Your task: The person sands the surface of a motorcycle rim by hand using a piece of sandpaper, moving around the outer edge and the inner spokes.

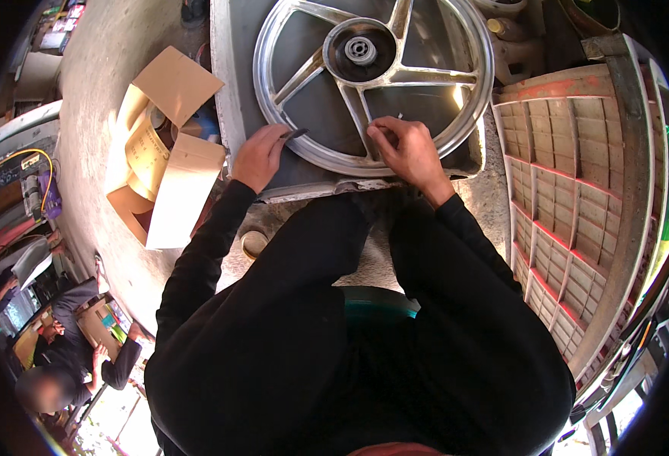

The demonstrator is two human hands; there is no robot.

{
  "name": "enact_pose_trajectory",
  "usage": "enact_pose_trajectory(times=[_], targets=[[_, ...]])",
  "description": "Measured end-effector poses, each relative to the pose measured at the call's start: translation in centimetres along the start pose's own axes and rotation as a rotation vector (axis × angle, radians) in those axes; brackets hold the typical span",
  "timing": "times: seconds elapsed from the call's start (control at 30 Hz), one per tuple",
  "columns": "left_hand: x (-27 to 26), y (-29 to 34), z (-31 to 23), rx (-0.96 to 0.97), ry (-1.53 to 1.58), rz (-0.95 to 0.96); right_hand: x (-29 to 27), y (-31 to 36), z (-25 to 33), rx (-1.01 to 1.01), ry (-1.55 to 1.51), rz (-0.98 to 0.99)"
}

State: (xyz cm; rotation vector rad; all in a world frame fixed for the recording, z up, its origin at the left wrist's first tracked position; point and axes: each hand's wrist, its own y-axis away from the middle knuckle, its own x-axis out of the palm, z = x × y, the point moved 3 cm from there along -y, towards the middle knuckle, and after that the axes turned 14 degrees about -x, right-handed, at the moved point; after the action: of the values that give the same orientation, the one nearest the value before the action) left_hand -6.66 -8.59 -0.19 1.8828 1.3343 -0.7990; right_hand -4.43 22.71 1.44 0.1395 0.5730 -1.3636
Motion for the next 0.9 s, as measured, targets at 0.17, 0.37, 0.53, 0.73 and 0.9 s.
enact_pose_trajectory(times=[0.17, 0.37, 0.53, 0.73, 0.9], targets=[[1.5, 3.0, -3.8, 0.254, -0.033, 0.080, 0.3, 0.0, -0.1, 0.032, -0.019, -0.003], [0.3, 0.5, -0.6, 0.075, -0.041, 0.033, 0.1, 0.0, -0.1, 0.021, -0.009, -0.003], [1.2, 1.8, -1.8, 0.134, -0.059, 0.046, 0.0, 0.1, 0.0, 0.049, -0.021, -0.003], [1.3, 2.3, -3.3, 0.185, -0.040, 0.063, 0.1, -0.1, 0.0, 0.036, -0.001, -0.001], [0.4, 0.7, -1.8, 0.076, 0.025, -0.055, 0.3, 0.0, -0.9, 0.081, -0.060, -0.044]])
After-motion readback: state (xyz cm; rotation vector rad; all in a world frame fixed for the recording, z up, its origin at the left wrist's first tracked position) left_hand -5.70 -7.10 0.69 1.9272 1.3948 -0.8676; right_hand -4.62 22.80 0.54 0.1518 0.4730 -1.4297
